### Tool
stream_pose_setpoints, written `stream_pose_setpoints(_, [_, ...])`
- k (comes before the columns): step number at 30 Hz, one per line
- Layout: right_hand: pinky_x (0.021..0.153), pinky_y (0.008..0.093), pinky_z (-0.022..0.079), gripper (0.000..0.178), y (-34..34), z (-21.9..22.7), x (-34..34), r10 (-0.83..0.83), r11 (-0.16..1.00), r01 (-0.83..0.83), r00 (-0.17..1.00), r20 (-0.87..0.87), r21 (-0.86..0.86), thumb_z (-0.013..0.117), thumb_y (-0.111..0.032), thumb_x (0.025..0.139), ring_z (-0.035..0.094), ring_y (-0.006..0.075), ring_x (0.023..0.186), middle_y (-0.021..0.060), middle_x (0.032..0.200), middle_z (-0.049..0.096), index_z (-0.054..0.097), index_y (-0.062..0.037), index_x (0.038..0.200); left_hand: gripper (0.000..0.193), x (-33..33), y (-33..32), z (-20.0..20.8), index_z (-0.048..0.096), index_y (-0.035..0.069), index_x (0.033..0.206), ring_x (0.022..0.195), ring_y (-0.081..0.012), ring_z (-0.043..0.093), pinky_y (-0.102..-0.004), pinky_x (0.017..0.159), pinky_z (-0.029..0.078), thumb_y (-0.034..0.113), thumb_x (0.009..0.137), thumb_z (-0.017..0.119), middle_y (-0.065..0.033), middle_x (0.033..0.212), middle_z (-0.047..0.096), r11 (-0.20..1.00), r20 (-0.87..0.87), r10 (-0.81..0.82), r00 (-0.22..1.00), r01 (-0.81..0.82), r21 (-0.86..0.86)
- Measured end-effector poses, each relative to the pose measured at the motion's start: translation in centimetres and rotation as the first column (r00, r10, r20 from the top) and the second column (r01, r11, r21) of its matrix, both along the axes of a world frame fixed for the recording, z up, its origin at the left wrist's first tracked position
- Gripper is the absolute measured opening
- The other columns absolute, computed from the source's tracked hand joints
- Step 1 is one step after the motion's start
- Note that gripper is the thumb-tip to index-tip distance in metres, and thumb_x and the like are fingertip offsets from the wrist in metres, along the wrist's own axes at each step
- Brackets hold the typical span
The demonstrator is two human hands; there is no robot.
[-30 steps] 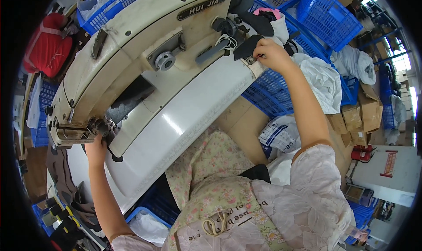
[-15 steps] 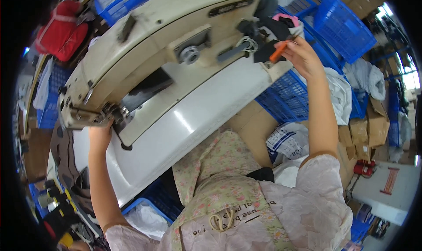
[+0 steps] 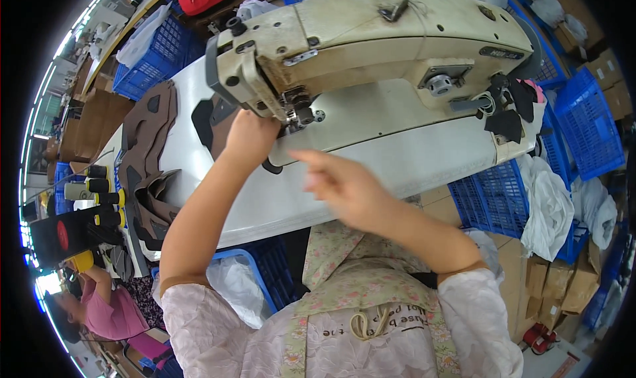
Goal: The recorder is using an industrial sewing machine to stitch together parts of a brown shoe upper.
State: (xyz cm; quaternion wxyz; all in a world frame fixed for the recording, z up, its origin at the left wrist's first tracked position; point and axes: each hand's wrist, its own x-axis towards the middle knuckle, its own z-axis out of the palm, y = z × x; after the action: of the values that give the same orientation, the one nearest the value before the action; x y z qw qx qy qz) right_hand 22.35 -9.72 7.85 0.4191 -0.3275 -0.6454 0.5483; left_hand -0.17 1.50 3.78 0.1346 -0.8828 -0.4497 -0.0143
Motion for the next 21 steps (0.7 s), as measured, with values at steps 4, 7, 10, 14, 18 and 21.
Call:
stream_pose_setpoints(4, [0.067, 0.0326, 0.049, 0.071, 1.3, -1.0, -8.1, -0.374, 0.859, 0.308, 0.923, 0.09, 0.41, 0.054, -0.016, 0.096, 0.058, 0.0207, 0.069, 0.0111, 0.089, 0.063, 0.01, 0.0017, 0.15, 0.026, 2.9, -0.8, 2.6, 0.059, 0.0, 0.107, 0.093, -0.0414, 0.062, -0.0451, 0.085, 0.049, 0.02, 0.093, 0.049, -0.02, 0.096, 0.067, 0.843, 0.128, 0.385, 0.914, -0.292, -0.451])
stream_pose_setpoints(7, [0.072, 0.0324, 0.049, 0.075, 1.8, -0.4, -10.5, -0.446, 0.816, 0.403, 0.895, 0.006, 0.415, 0.053, -0.015, 0.097, 0.059, 0.0218, 0.073, 0.0148, 0.107, 0.063, 0.002, 0.0045, 0.149, 0.023, 2.0, -2.4, 2.3, 0.059, 0.003, 0.105, 0.089, -0.0382, 0.063, -0.0427, 0.082, 0.05, 0.019, 0.09, 0.052, -0.0184, 0.093, 0.067, 0.922, 0.356, 0.325, 0.876, -0.21, -0.324])
stream_pose_setpoints(10, [0.071, 0.0301, 0.049, 0.072, 3.9, -0.4, -11.6, -0.457, 0.757, 0.48, 0.874, -0.166, 0.442, 0.051, -0.016, 0.098, 0.059, 0.0199, 0.074, 0.0168, 0.114, 0.06, 0.003, 0.0063, 0.148, 0.044, -0.2, -1.7, 1.7, 0.057, 0.008, 0.121, 0.096, -0.034, 0.061, -0.0412, 0.079, 0.049, 0.019, 0.077, 0.058, -0.0124, 0.101, 0.064, 0.964, 0.476, -0.249, 0.843, 0.264, 0.035])
stream_pose_setpoints(14, [0.069, 0.0221, 0.048, 0.06, 5.0, -1.3, -11.2, -0.204, 0.883, 0.336, 0.904, -0.376, 0.329, 0.046, -0.015, 0.1, 0.058, 0.0119, 0.075, 0.0147, 0.121, 0.057, 0.013, 0.0052, 0.146, 0.013, -1.1, -2.0, 1.2, 0.065, 0.013, 0.085, 0.083, -0.0282, 0.063, -0.0383, 0.068, 0.049, 0.018, 0.074, 0.061, -0.0085, 0.088, 0.065, 0.946, 0.642, -0.038, 0.766, 0.235, -0.224])
stream_pose_setpoints(18, [0.065, 0.0229, 0.048, 0.035, 4.4, -1.6, -9.6, -0.178, 0.917, 0.31, 0.881, -0.439, 0.25, 0.045, -0.01, 0.099, 0.06, 0.0106, 0.077, 0.012, 0.111, 0.063, 0.037, 0.0029, 0.13, 0.009, -0.7, -1.8, 1.3, 0.062, 0.012, 0.066, 0.071, -0.0283, 0.063, -0.0376, 0.063, 0.049, 0.019, 0.073, 0.061, -0.0089, 0.072, 0.062, 0.948, 0.56, 0.004, 0.828, 0.175, -0.266])
stream_pose_setpoints(21, [0.065, 0.031, 0.05, 0.029, 5.0, -2.2, -7.0, -0.307, 0.73, 0.289, 0.948, -0.081, 0.619, 0.056, -0.001, 0.085, 0.064, 0.021, 0.077, 0.0106, 0.096, 0.066, 0.054, -0.0045, 0.114, 0.014, -1.2, -1.3, -1.0, 0.066, 0.011, 0.086, 0.088, -0.0252, 0.063, -0.0372, 0.07, 0.049, 0.016, 0.074, 0.061, -0.0067, 0.089, 0.063, 0.996, 0.282, -0.063, 0.957, 0.077, -0.04])
